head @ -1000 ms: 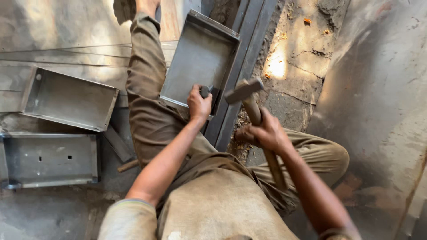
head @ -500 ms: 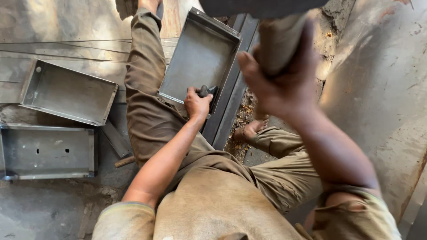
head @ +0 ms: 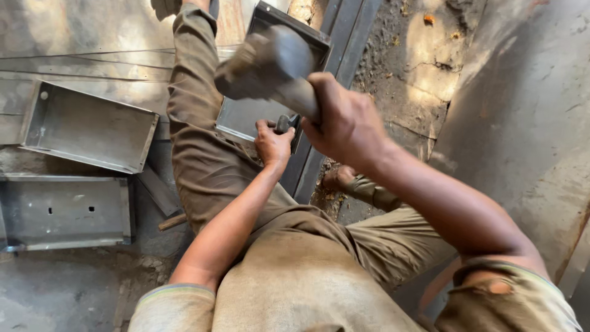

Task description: The person sits on the floor and uses a hammer and chisel to shape a rectangular metal box. They repeatedly strike the chisel along the edges of the box to bend or flatten the metal, occasionally repositioning the box on a metal bar for support.

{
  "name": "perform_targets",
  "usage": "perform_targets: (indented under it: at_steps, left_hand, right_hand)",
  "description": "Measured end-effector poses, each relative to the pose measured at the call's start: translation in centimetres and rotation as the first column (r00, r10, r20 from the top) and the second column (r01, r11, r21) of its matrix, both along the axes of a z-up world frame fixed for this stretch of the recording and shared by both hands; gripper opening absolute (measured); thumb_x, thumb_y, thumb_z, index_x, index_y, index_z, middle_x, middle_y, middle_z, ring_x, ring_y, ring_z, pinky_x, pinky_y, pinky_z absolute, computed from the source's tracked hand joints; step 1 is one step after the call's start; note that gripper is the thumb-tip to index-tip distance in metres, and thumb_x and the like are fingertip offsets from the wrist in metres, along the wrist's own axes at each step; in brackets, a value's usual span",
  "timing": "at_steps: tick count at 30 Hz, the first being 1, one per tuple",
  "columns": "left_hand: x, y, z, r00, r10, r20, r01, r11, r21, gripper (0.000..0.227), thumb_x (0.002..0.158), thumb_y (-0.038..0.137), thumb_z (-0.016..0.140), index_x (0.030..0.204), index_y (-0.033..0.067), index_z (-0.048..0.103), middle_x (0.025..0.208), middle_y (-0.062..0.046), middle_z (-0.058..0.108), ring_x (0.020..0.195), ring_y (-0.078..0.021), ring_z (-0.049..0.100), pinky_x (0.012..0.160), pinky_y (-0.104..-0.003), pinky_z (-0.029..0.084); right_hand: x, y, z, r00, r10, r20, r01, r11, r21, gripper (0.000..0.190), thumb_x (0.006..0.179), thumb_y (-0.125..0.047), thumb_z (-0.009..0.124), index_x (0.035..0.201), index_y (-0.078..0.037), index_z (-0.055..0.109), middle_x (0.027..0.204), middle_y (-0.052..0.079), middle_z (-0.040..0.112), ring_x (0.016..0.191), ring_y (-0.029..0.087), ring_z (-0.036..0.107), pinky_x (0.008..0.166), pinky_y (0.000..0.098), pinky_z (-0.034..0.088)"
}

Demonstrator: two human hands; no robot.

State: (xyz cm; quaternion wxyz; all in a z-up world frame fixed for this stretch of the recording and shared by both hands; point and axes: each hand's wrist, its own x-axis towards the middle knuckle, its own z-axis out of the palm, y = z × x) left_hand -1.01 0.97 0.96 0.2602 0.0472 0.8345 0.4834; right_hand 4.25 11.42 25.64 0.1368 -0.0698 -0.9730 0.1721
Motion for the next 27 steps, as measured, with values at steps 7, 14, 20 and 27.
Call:
perform_targets:
  at_steps: [7,14,20,27]
  left_hand:
    - [1.3,0.1,0.8,0.996,-0.030,-0.086,0.038,0.995,0.094,0.047,0.073,0.024,0.089,0.104,0.0076,0.058,0.090,-0.013,0.077,0.085,-0.0333,0.077,0.075,-0.044,0.058]
    - [-2.1,-2.8,2.4,0.993,0.001,0.115,-0.053,0.893,0.447,0.031,0.085,0.019,0.083,0.110,0.0066,0.068,0.093,-0.004,0.072,0.083,-0.0184,0.066,0.077,-0.034,0.053]
    - [-1.7,-9.4,2.8,0.798,-0.036,0.602,-0.375,0.752,0.542,0.040,0.085,0.014,0.083,0.115,0.0002,0.062,0.102,-0.003,0.063,0.092,-0.0159,0.058,0.084,-0.029,0.049]
    - [0.7,-8.6,1.9,0.850,0.207,0.484,-0.337,0.920,0.199,0.063,0.077,0.014,0.083,0.128,0.0018,0.049,0.117,-0.009,0.063,0.102,-0.0162,0.062,0.088,-0.026,0.051]
  right_hand:
    - [2.3,1.9,-6.5,0.676,-0.245,0.694,0.146,0.969,0.200,0.027,0.093,-0.004,0.063,0.116,0.000,0.050,0.081,0.019,0.068,0.060,0.031,0.067,0.050,0.0451,0.055]
    - [14.8,-3.6,-12.1,0.422,-0.170,0.890,0.833,0.459,-0.308,0.069,0.081,-0.023,0.076,0.138,-0.003,0.043,0.105,0.019,0.068,0.079,0.031,0.071,0.065,0.0434,0.062]
    - [17.1,-4.6,-17.1,0.499,-0.139,0.855,0.735,0.591,-0.332,0.061,0.090,-0.039,0.075,0.128,0.005,0.054,0.106,0.022,0.066,0.090,0.029,0.067,0.077,0.0445,0.058]
    - [-0.3,12.7,-14.6,0.873,-0.380,0.304,0.443,0.880,-0.172,0.044,0.098,-0.032,0.068,0.126,0.001,0.058,0.111,0.020,0.068,0.100,0.028,0.065,0.087,0.0436,0.057]
